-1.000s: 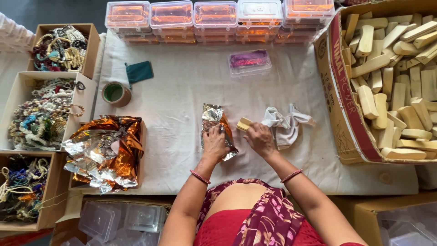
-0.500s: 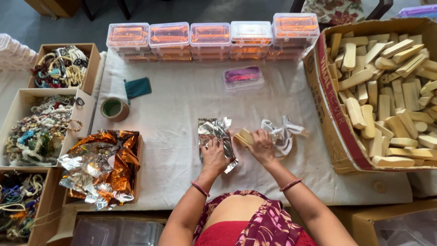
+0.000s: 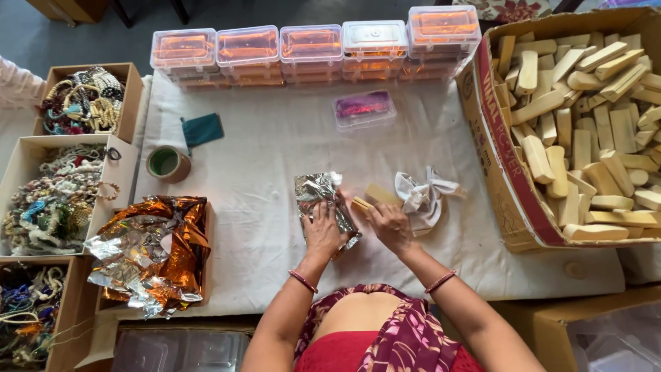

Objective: The person sits at a table and wipes several small wooden blocks with a white cloth. They handle the blocks one by one, turning them over to clean different sides, and place them back on the table.

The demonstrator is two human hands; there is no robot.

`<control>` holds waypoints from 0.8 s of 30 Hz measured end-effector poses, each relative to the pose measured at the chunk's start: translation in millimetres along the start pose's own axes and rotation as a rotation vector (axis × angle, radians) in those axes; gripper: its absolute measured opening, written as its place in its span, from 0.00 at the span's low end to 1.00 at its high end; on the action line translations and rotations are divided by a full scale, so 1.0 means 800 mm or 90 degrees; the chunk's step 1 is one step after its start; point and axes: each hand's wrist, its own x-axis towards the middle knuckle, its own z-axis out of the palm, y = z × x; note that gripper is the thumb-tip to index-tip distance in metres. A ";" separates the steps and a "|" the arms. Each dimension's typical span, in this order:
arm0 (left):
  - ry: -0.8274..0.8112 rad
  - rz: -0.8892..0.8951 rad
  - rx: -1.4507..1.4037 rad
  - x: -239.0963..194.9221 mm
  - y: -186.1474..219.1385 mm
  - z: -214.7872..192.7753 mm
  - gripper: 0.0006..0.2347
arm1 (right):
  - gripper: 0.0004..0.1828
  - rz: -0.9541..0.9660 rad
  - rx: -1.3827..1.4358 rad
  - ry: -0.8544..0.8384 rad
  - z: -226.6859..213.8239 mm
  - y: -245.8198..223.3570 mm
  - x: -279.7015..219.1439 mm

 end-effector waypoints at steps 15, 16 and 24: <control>-0.145 -0.002 0.048 0.001 0.005 -0.036 0.45 | 0.15 0.341 0.268 -0.152 -0.029 -0.009 0.016; -0.140 -0.001 0.047 0.003 0.004 -0.036 0.45 | 0.15 0.338 0.265 -0.148 -0.029 0.003 0.024; -0.167 -0.006 0.042 0.005 -0.001 -0.021 0.44 | 0.12 0.302 0.201 0.039 -0.010 0.052 0.043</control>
